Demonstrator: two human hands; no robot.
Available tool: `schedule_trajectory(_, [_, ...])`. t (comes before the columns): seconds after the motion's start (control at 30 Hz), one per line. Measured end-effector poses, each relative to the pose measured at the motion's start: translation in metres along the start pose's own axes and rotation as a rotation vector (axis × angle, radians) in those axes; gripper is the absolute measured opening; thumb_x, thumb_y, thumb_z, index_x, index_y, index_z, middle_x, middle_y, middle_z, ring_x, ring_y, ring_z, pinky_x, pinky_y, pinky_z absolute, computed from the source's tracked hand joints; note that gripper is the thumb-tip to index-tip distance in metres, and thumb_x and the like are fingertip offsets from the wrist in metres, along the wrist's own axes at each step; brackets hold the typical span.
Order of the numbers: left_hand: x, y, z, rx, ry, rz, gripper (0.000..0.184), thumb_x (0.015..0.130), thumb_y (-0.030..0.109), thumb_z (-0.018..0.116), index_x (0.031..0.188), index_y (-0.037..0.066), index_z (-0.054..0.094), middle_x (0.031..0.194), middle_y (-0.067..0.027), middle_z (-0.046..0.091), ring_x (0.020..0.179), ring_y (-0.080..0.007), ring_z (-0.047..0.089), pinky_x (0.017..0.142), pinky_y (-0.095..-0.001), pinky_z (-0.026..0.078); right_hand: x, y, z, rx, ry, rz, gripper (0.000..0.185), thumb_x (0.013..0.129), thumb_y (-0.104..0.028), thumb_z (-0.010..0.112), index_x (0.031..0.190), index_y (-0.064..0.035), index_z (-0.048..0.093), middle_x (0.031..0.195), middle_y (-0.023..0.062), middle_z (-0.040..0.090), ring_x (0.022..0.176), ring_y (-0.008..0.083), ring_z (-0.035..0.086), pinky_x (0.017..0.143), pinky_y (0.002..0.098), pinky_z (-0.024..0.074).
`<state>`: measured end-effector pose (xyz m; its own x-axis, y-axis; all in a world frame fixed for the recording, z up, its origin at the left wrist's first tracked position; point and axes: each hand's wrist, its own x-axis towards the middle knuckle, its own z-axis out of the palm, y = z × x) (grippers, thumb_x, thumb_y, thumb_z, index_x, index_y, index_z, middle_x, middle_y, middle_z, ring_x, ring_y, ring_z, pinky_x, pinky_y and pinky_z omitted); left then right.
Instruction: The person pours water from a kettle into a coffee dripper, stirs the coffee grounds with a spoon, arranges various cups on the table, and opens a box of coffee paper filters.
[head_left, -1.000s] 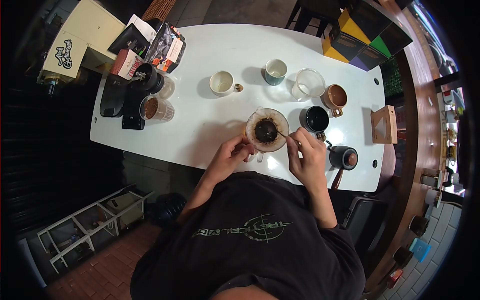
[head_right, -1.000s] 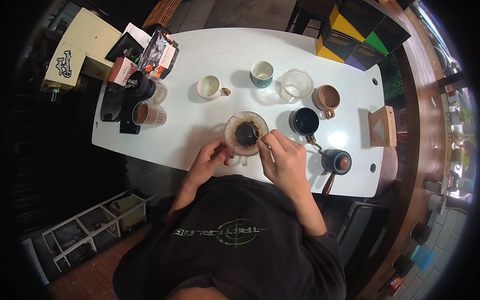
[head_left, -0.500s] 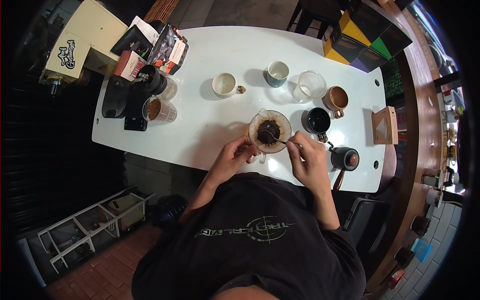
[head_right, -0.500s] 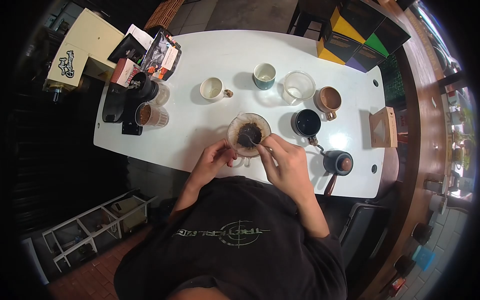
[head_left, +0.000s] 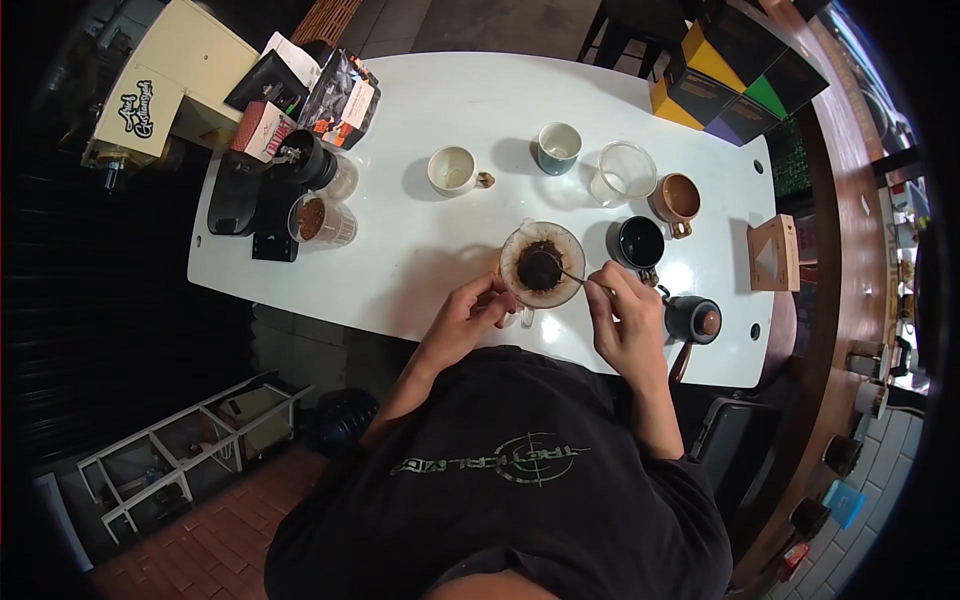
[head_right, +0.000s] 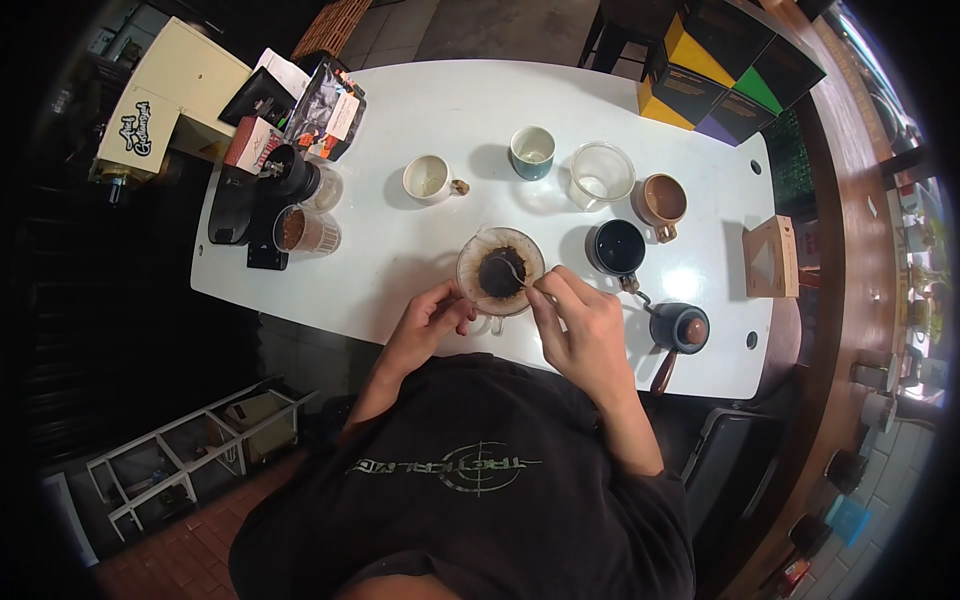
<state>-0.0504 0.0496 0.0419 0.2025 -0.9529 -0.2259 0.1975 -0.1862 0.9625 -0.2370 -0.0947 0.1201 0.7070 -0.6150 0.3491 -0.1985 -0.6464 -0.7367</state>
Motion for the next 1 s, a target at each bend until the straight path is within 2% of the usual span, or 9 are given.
schedule_trajectory(0.17, [0.000, 0.002, 0.001, 0.034, 0.008, -0.004, 0.015, 0.102, 0.017, 0.058, 0.101, 0.002, 0.061, 0.088, 0.0015, 0.060, 0.078, -0.0057, 0.053, 0.074, -0.0230, 0.047, 0.001, 0.007, 0.004, -0.054, -0.046, -0.068, 0.014, 0.088, -0.008, 0.069, 0.083, -0.0036, 0.057, 0.072, 0.0088, 0.054, 0.056, 0.0284, 0.057, 0.050, 0.0373, 0.0438])
schedule_trajectory(0.33, [0.000, 0.001, 0.000, 0.049, 0.004, -0.006, 0.016, 0.102, 0.018, 0.059, 0.102, 0.002, 0.062, 0.090, 0.0014, 0.062, 0.078, -0.0053, 0.053, 0.074, -0.0227, 0.046, 0.003, 0.005, 0.002, -0.259, 0.069, -0.173, 0.015, 0.084, -0.008, 0.072, 0.083, -0.0059, 0.057, 0.073, 0.0073, 0.053, 0.059, 0.0270, 0.058, 0.051, 0.0376, 0.0441])
schedule_trajectory(0.43, [0.001, 0.003, 0.002, 0.033, 0.011, 0.008, 0.017, 0.102, 0.019, 0.059, 0.103, 0.002, 0.062, 0.091, 0.0013, 0.063, 0.079, -0.0051, 0.053, 0.074, -0.0226, 0.047, 0.003, 0.007, 0.006, -0.184, -0.049, -0.143, 0.016, 0.085, -0.008, 0.072, 0.083, -0.0054, 0.057, 0.073, 0.0078, 0.053, 0.061, 0.0276, 0.058, 0.051, 0.0382, 0.0443])
schedule_trajectory(0.57, [-0.001, 0.003, 0.002, 0.026, 0.007, 0.019, 0.018, 0.102, 0.019, 0.059, 0.104, 0.002, 0.063, 0.091, 0.0014, 0.063, 0.079, -0.0050, 0.054, 0.074, -0.0227, 0.047, 0.002, 0.006, -0.001, -0.085, -0.071, -0.096, 0.016, 0.085, -0.009, 0.072, 0.084, -0.0050, 0.056, 0.073, 0.0083, 0.052, 0.061, 0.0282, 0.058, 0.052, 0.0385, 0.0446])
schedule_trajectory(0.63, [0.000, 0.009, 0.005, 0.038, 0.031, 0.002, 0.019, 0.103, 0.020, 0.058, 0.096, 0.003, 0.060, 0.087, -0.0001, 0.060, 0.076, -0.0069, 0.053, 0.073, -0.0237, 0.046, 0.002, 0.004, -0.005, 0.005, -0.062, -0.041, 0.015, 0.086, -0.008, 0.071, 0.084, -0.0045, 0.056, 0.073, 0.0085, 0.052, 0.060, 0.0286, 0.058, 0.052, 0.0390, 0.0444])
schedule_trajectory(0.77, [0.001, 0.009, 0.005, 0.052, 0.027, -0.007, 0.018, 0.103, 0.020, 0.058, 0.096, 0.003, 0.060, 0.087, 0.0000, 0.060, 0.076, -0.0070, 0.054, 0.074, -0.0236, 0.046, 0.003, 0.007, 0.001, -0.143, -0.060, -0.093, 0.015, 0.086, -0.007, 0.071, 0.083, -0.0045, 0.056, 0.073, 0.0082, 0.052, 0.059, 0.0280, 0.057, 0.051, 0.0391, 0.0441])
schedule_trajectory(0.83, [0.000, 0.007, 0.005, 0.033, 0.028, 0.012, 0.017, 0.103, 0.019, 0.058, 0.096, 0.003, 0.060, 0.087, 0.0001, 0.060, 0.076, -0.0068, 0.054, 0.073, -0.0237, 0.046, 0.001, 0.006, 0.000, -0.172, 0.051, -0.130, 0.015, 0.086, -0.009, 0.071, 0.084, -0.0050, 0.056, 0.073, 0.0078, 0.052, 0.059, 0.0273, 0.058, 0.051, 0.0392, 0.0436])
schedule_trajectory(0.97, [0.001, 0.007, 0.005, 0.023, 0.018, 0.006, 0.017, 0.103, 0.019, 0.058, 0.097, 0.003, 0.060, 0.087, 0.0004, 0.060, 0.076, -0.0066, 0.054, 0.073, -0.0236, 0.046, 0.002, 0.008, -0.002, -0.236, 0.063, -0.145, 0.015, 0.087, -0.009, 0.071, 0.084, -0.0053, 0.057, 0.073, 0.0074, 0.051, 0.059, 0.0266, 0.058, 0.050, 0.0391, 0.0433])
schedule_trajectory(1.0, [0.001, 0.010, 0.006, 0.039, 0.021, -0.006, 0.017, 0.103, 0.019, 0.058, 0.098, 0.003, 0.061, 0.087, 0.0005, 0.060, 0.076, -0.0066, 0.054, 0.074, -0.0236, 0.046, 0.001, 0.009, -0.001, -0.211, -0.001, -0.138, 0.014, 0.087, -0.009, 0.070, 0.084, -0.0052, 0.057, 0.072, 0.0075, 0.051, 0.059, 0.0267, 0.057, 0.050, 0.0390, 0.0431])
